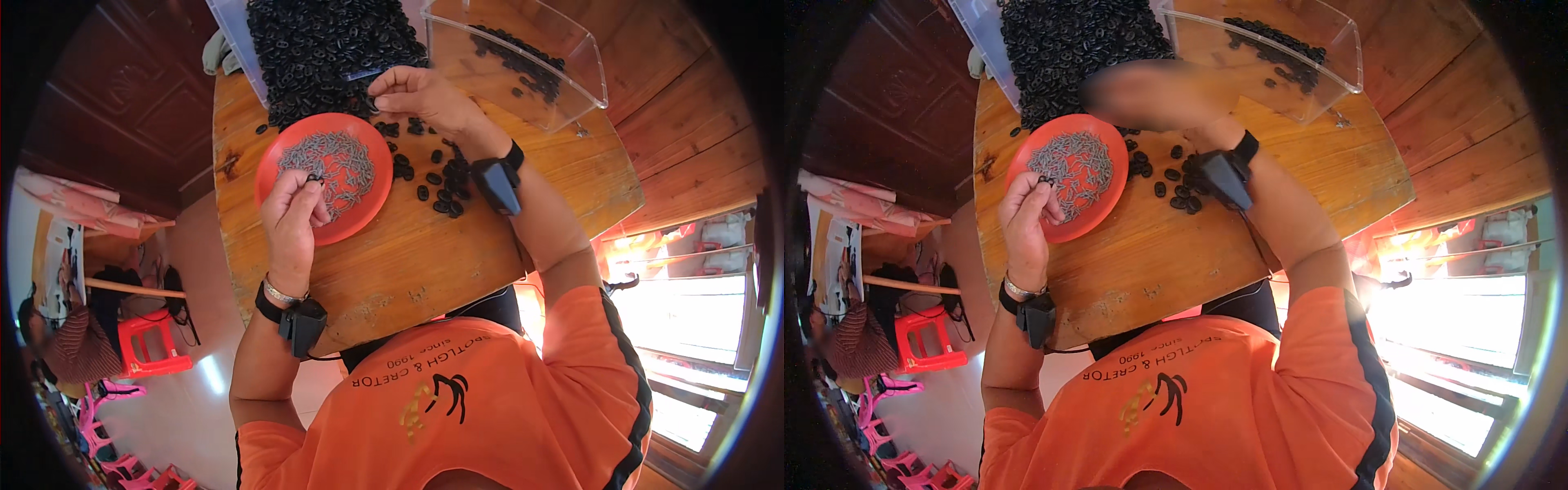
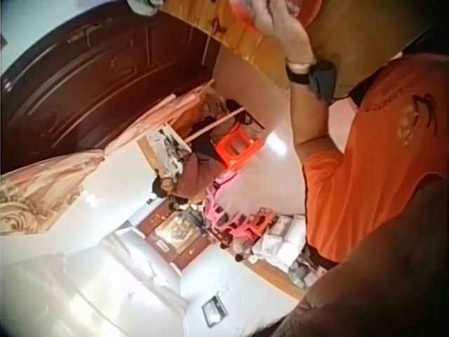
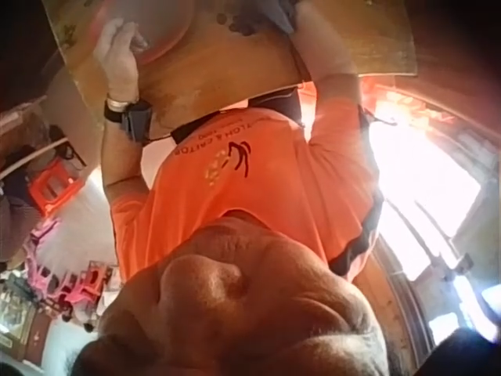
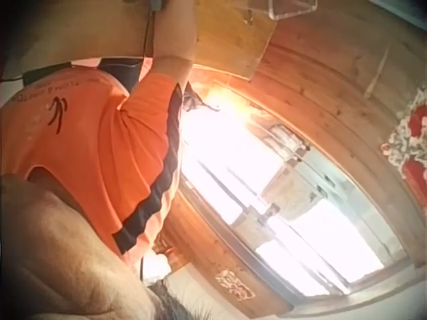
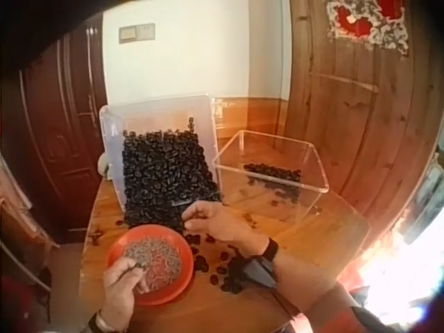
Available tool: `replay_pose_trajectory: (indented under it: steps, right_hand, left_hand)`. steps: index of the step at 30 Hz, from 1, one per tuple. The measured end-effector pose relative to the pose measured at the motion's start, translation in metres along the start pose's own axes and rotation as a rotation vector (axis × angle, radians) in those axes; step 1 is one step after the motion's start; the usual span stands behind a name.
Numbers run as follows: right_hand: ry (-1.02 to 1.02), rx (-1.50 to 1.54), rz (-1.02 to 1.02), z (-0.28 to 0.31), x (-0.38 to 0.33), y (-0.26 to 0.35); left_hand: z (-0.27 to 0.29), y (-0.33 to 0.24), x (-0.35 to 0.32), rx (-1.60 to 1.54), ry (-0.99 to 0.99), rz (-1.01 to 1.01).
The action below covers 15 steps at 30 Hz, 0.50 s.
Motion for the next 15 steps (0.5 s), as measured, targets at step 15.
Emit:
replay_pose_trajectory:
  steps: [15]
  right_hand:
    - [0.192,0.683,-0.334,-0.076,-0.024,-0.014]
  left_hand:
    - [-0.003,-0.009,-0.004,-0.098,-0.014,-0.009]
Point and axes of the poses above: each hand's wrist, its own x-axis towards the middle knuckle, its own z-axis out of the back of the hand, y = z × x, the point moved 6 cm from there along x, towards the middle knuckle, and after that the axes turned 15 degrees about x, right-handed, at the moved point
